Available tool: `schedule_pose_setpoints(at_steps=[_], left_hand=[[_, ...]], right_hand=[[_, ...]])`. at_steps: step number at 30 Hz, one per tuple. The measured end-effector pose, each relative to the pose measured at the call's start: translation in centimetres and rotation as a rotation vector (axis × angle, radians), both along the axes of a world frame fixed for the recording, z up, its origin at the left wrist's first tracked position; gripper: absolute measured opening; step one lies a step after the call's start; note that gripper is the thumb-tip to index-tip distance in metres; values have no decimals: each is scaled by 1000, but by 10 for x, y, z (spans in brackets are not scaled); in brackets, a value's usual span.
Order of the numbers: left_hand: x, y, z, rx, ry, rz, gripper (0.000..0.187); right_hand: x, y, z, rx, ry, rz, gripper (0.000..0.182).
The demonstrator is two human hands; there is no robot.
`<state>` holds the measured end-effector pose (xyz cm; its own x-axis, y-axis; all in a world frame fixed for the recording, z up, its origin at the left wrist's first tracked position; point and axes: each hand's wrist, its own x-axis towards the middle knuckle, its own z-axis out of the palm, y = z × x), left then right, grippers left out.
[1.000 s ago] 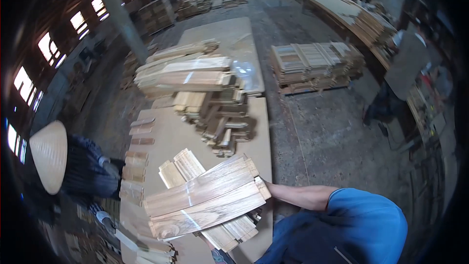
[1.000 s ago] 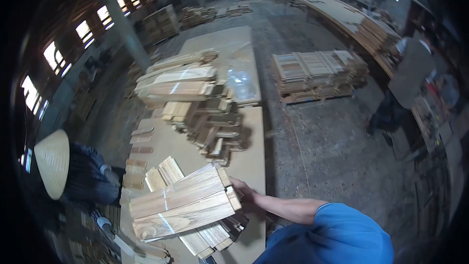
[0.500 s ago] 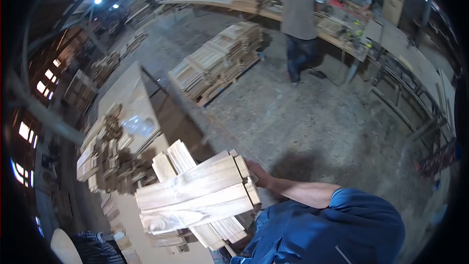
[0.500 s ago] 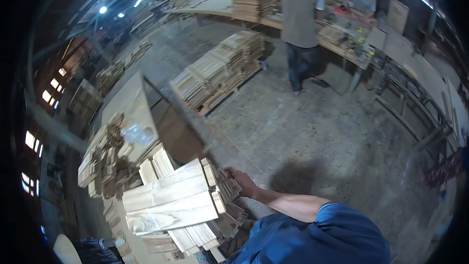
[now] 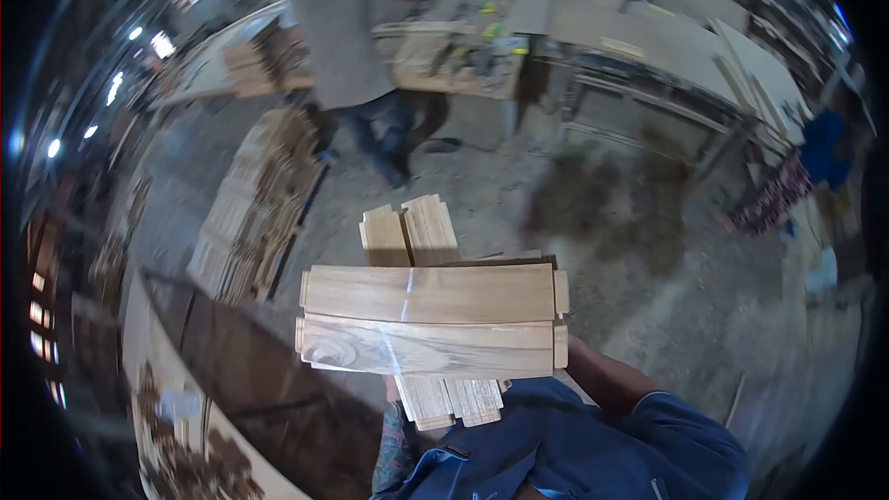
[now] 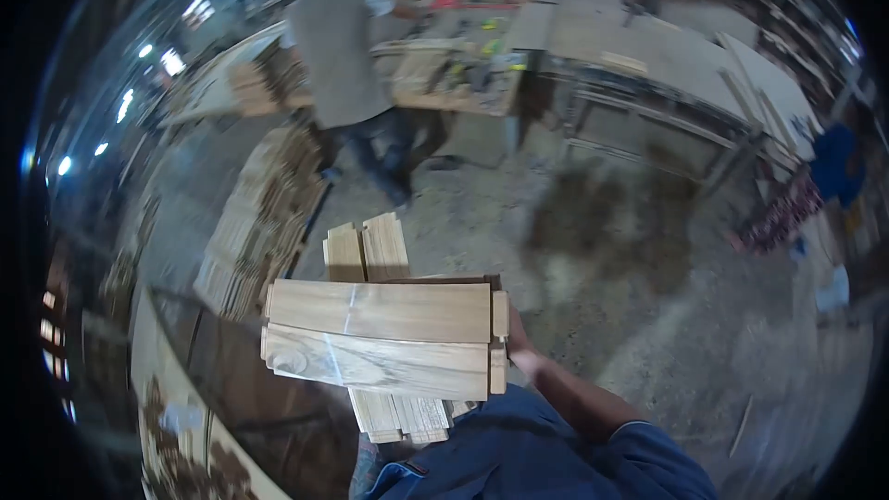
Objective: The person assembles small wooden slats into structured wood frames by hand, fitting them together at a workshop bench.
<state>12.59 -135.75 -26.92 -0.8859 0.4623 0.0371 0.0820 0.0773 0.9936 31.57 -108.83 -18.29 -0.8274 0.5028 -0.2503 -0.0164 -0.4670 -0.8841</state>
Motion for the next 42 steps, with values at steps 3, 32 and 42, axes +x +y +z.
schedule_pose_setpoints(at_steps=[3,32,42], left_hand=[[-31,155,-16,32,-8,-228,36],[-5,1206,-25,-8,133,-1292,35],[24,1406,-23,-353,-263,-1274,32]], right_hand=[[16,102,-9,19,-29,-213,44],[87,837,16,-235,-24,-1125,47],[64,1008,13,-395,-41,-1345,48]])
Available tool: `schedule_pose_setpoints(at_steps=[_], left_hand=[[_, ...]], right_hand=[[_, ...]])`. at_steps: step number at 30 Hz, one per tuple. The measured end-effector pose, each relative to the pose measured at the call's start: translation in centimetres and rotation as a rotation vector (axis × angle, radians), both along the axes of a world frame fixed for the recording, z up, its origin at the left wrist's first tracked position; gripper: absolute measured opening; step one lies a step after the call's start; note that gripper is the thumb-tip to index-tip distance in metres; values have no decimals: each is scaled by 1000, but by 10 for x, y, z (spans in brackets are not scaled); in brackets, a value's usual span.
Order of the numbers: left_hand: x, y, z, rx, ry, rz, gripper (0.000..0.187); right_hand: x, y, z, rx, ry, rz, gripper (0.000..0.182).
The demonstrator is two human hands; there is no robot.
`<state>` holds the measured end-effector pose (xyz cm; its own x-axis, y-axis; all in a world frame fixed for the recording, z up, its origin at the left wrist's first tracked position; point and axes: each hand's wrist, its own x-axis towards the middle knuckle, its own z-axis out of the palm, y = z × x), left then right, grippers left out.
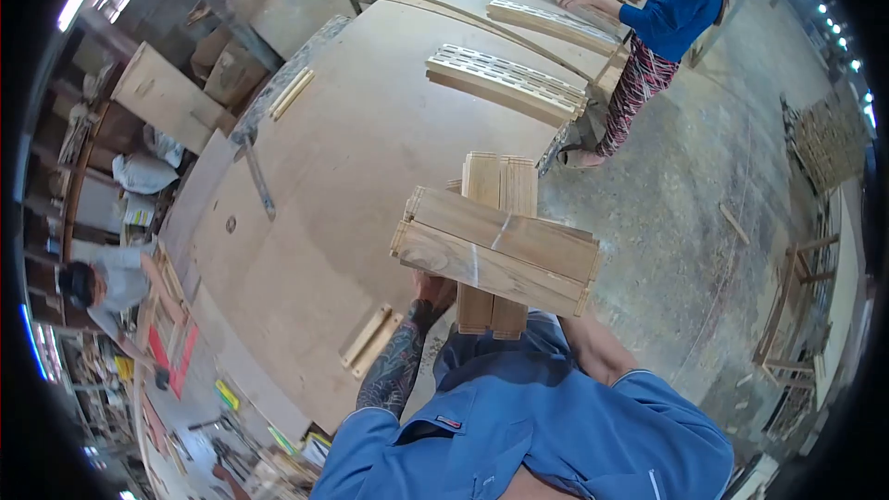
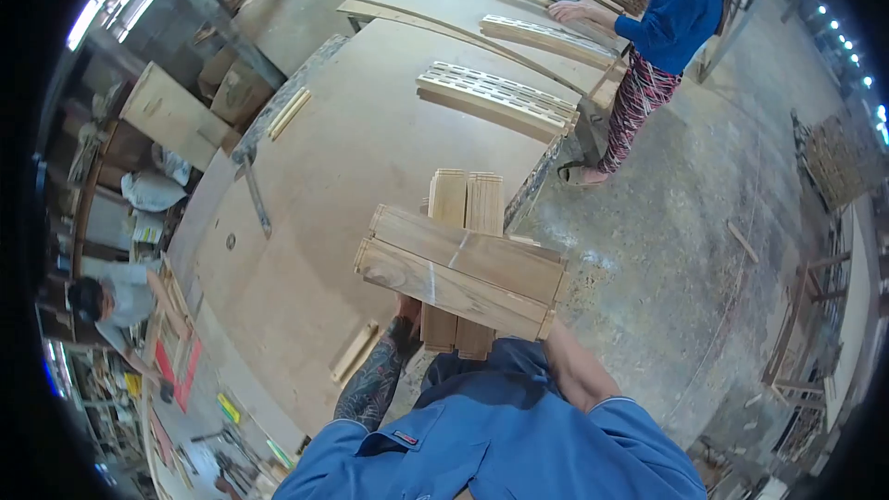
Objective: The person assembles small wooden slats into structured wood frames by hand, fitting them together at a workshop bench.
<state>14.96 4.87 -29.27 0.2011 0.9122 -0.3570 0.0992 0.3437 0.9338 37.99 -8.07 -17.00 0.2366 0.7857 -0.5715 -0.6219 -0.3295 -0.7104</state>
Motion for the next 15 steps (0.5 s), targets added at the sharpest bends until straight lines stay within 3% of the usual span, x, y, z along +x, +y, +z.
schedule_pose_setpoints(at_steps=[6,15], left_hand=[[14,76,-13,78,143,-263,34],[6,105,-26,225,316,-511,36]], right_hand=[[6,62,5,-61,37,-138,49],[26,113,17,-127,62,-192,50]])
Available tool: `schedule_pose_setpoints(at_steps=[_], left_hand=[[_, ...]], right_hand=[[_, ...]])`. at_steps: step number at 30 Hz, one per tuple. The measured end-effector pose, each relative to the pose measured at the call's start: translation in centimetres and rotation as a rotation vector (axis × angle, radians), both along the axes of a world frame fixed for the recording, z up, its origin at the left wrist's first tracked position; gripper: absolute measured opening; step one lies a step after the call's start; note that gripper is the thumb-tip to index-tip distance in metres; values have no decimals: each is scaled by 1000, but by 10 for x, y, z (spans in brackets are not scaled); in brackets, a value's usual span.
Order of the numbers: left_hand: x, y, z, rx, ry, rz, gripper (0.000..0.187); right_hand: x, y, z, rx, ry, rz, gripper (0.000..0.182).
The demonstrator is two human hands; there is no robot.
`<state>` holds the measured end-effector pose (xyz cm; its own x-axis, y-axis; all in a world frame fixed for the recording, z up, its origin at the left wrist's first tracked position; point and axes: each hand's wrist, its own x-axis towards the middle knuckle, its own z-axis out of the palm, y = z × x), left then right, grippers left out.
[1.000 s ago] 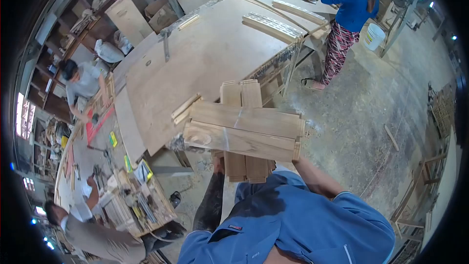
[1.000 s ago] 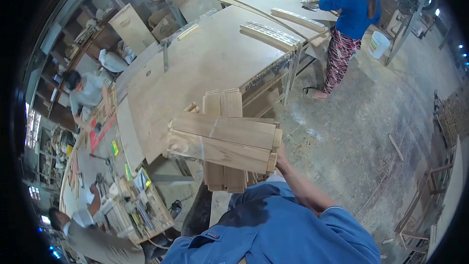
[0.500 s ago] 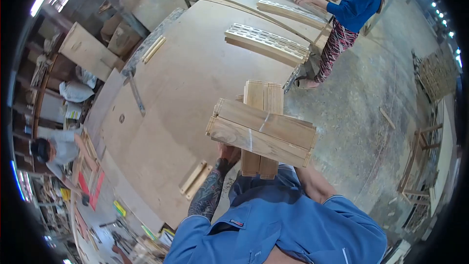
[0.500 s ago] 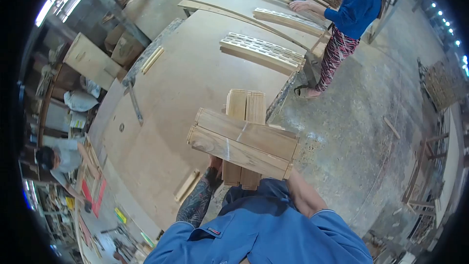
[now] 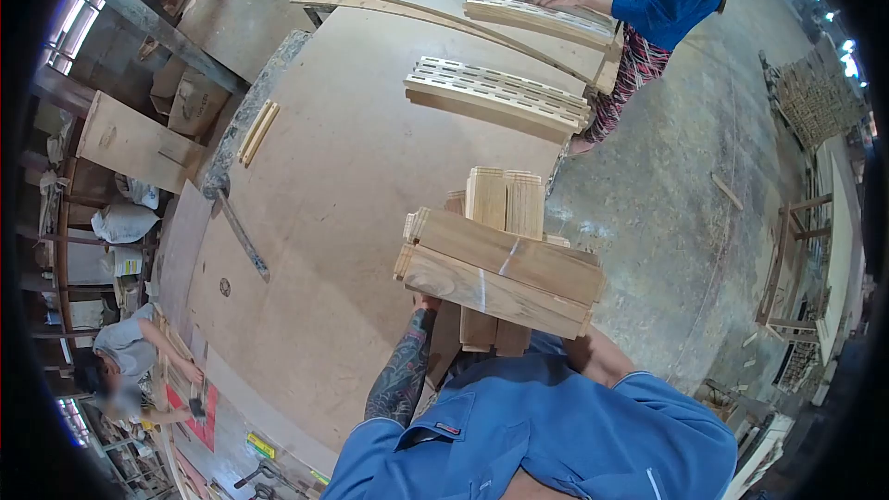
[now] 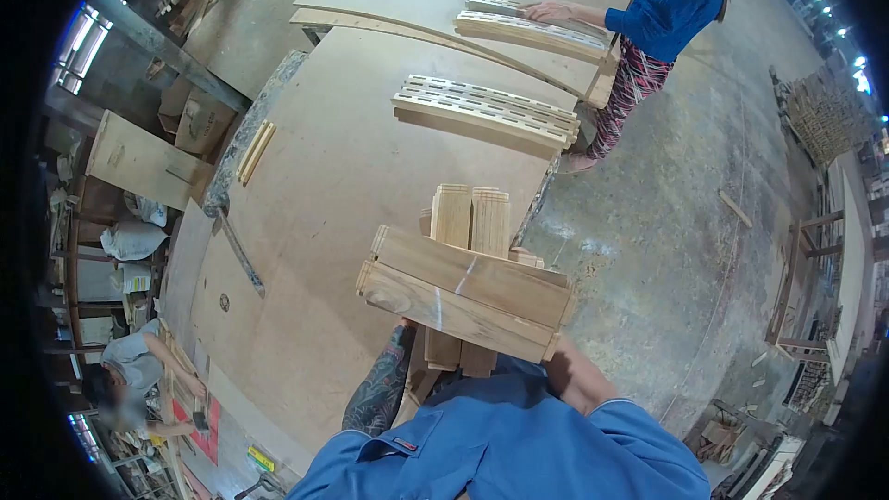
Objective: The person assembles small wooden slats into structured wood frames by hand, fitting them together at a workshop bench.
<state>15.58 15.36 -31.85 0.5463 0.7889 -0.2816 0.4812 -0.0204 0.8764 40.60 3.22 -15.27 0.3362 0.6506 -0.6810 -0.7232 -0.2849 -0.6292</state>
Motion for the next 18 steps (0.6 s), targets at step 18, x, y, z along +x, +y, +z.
schedule_pose_setpoints(at_steps=[18], left_hand=[[-65,34,-15,321,283,-535,40]], right_hand=[[26,4,20,-121,56,-124,53]])
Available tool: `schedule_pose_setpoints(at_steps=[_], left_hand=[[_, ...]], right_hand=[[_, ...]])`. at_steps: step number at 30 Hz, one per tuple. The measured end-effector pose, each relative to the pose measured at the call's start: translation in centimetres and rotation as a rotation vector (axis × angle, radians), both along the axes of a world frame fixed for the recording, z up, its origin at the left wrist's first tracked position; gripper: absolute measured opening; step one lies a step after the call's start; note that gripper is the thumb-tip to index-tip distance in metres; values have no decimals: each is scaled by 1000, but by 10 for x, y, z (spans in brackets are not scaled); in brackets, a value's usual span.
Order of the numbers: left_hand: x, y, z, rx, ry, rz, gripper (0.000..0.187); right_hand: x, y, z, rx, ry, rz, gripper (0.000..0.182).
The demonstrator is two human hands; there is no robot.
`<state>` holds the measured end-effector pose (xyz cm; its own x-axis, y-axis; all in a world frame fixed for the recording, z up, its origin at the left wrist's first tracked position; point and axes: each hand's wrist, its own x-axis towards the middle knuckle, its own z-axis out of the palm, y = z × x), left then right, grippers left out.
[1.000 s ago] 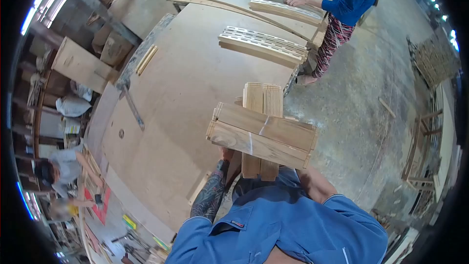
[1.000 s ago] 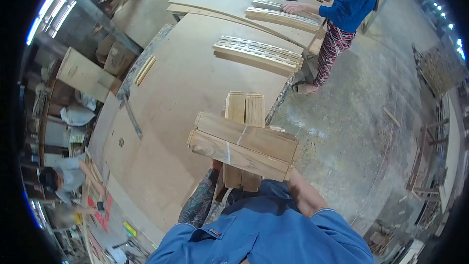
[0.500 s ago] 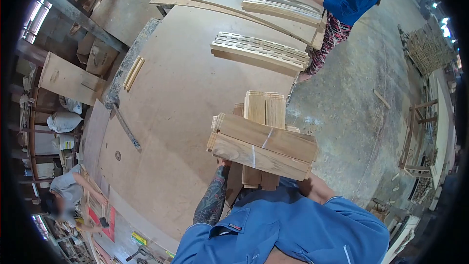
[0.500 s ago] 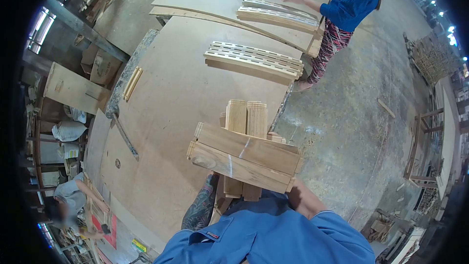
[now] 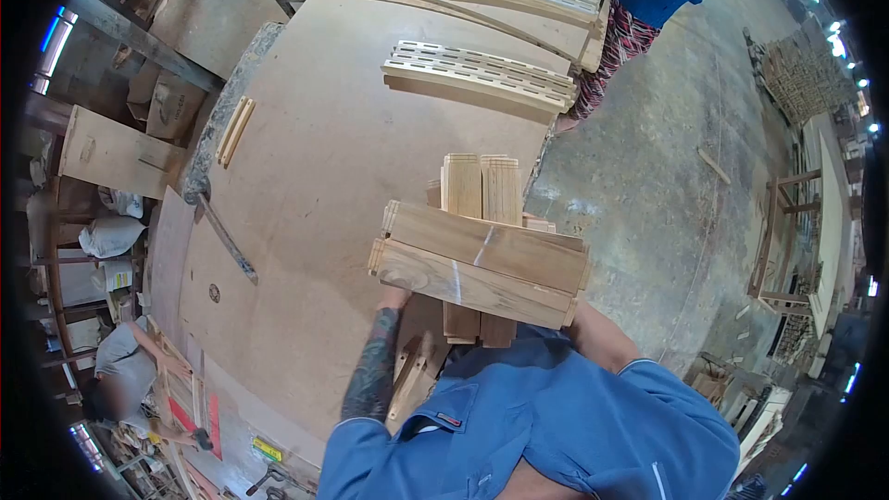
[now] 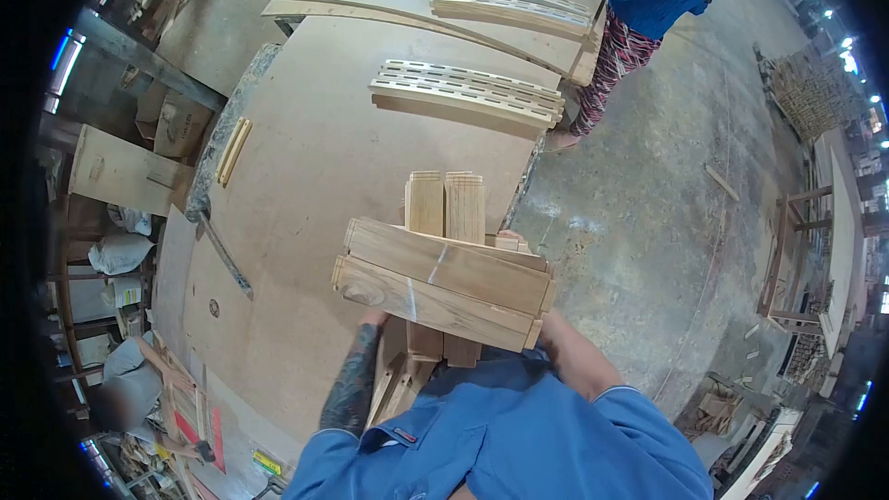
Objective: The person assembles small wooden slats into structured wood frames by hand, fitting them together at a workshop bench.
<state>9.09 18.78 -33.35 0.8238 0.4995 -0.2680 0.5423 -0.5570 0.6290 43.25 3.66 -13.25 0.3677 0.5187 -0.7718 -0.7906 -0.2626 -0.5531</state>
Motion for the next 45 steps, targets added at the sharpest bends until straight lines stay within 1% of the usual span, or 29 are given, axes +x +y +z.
schedule_pose_setpoints(at_steps=[2,3,4,5,6,7,8,10,11,12,14,15,16,17,18,19,21,23,26,28,29,32,33,35,37,38,42,44,45], left_hand=[[-15,2,-1,34,19,-55,41],[-11,4,19,29,18,-58,41],[3,12,60,96,56,-153,43],[11,16,82,157,93,-244,45],[8,17,61,142,90,-237,45],[2,17,24,72,124,-175,46],[0,18,2,9,155,-113,47],[7,21,0,-25,62,-97,47],[15,21,2,-52,-27,-85,48],[26,22,6,-75,-119,-68,48],[43,22,17,-120,-300,-22,49],[49,22,23,-142,-390,13,50],[54,24,37,-138,-395,49,50],[59,28,58,-173,-486,29,57],[63,28,68,-200,-581,15,64],[63,24,63,-189,-584,64,64],[62,23,51,118,-528,34,73],[52,24,40,93,-533,107,78],[34,37,69,69,-515,161,77],[18,58,85,7,-317,186,85],[10,68,77,10,-317,196,85],[-21,93,27,-957,-699,459,96],[-31,107,12,-955,-702,467,96],[-50,142,-11,153,-492,275,102],[-66,182,17,247,-339,286,109],[-72,201,12,450,-219,282,76],[-92,276,42,474,-209,261,77],[-96,298,54,171,-202,244,83],[-97,300,53,178,-204,249,83]], right_hand=[[3,-1,3,-16,-3,-8,53],[0,1,6,-23,0,-15,54],[30,-20,-20,-157,-476,177,50],[60,-42,-45,-295,-949,377,47],[69,-38,-10,-140,-966,296,49],[72,-32,54,13,-979,215,51],[60,-21,111,75,-1133,357,53],[17,11,190,210,-1404,683,61],[-5,20,206,282,-1519,872,67],[-20,26,207,289,-1527,886,67],[-46,37,209,128,-1807,1258,84],[-50,39,207,149,-1812,1286,84],[-49,40,202,115,-1717,1319,90],[-50,43,199,84,-1624,1352,97],[-55,46,201,31,-1617,1399,104],[-61,49,206,71,-1622,1438,104],[-71,57,213,-52,-1664,1566,107],[-68,74,206,-7,-1663,1577,109],[-65,113,195,151,-1604,1525,110],[-73,142,194,164,-1596,1577,111],[-78,158,194,168,-1591,1610,113],[-96,210,187,298,-1623,1630,115],[-102,230,184,372,-1643,1631,115],[-116,274,180,378,-1633,1670,115],[-130,315,174,382,-1619,1707,114],[-137,335,170,378,-1650,1697,115],[-146,409,147,433,-1711,1681,118],[-151,425,143,426,-1727,1674,119],[-154,430,144,419,-1741,1661,120]])
